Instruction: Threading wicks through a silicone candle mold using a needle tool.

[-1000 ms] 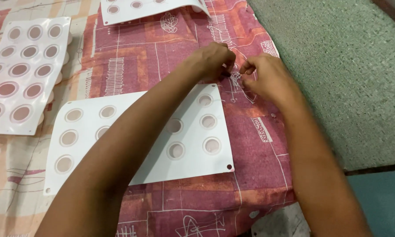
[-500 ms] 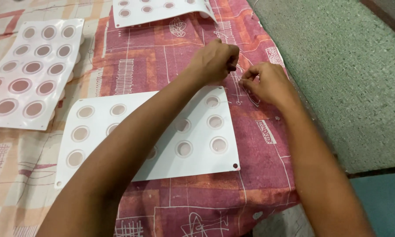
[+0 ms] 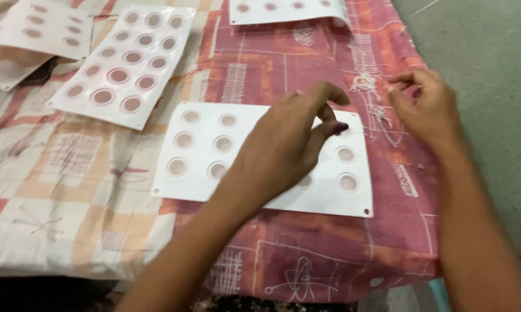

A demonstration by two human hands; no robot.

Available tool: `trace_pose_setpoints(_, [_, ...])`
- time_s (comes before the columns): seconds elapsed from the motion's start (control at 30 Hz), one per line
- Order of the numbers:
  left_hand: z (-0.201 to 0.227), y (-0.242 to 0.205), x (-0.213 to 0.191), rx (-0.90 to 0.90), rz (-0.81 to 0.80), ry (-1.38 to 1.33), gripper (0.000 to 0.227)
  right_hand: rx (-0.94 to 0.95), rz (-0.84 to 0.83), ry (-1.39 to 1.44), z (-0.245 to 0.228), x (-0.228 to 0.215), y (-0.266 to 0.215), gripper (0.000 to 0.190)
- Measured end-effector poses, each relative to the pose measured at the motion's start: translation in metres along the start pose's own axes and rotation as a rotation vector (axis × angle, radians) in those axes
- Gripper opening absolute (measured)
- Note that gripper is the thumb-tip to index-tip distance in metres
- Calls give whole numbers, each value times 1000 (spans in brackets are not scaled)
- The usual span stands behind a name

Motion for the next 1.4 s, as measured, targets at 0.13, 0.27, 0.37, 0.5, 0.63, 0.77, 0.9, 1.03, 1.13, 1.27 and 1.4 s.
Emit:
trace_pose_setpoints(0.13, [5,-62,-31,-239,27,-13,27,7,18,22,-80,-28,-19,17])
trace_pose_setpoints(0.27, [-15,-96,-41,-422,48,-180,28,-80,-163,265,-171,-9,-76,27])
trace_pose_setpoints(0.37, [-21,-101,-39,-448,45,-263,29,-144,-195,318,-225,4,-107,30])
trace_pose_setpoints(0.5, [-24,-108,-39,-417,28,-244,28,35,-140,507,-221,21,-137,18])
trace_pose_setpoints(0.63, [-32,-113,-42,-451,9,-269,28,85,-152,485,-218,24,-140,16])
trace_pose_setpoints(0.77, [-41,-121,-48,-476,29,-226,26,129,-217,386,-217,35,-142,17])
trace_pose_setpoints(0.9, [-42,-125,-52,-428,36,-233,21,130,-197,428,-238,37,-132,20])
trace_pose_setpoints(1.03, [-51,-126,-52,-510,26,-247,20,150,-222,462,-239,48,-135,23])
trace_pose_setpoints(1.13, [-52,-127,-53,-521,34,-244,16,144,-241,430,-240,55,-142,22])
trace_pose_setpoints(1.27, [-61,-127,-50,-597,4,-278,17,181,-222,359,-236,56,-140,16])
trace_pose_setpoints(1.4, [-64,-136,-48,-525,16,-222,17,185,-250,332,-225,53,-147,13])
Point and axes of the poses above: each hand's wrist, its own y-axis towards the middle knuckle, its own x-axis out of the palm, z = x × y, the point moved 10 cm from there along y, towards the middle knuckle, and after that the axes turned 10 degrees about -x, right-handed, at the moved point
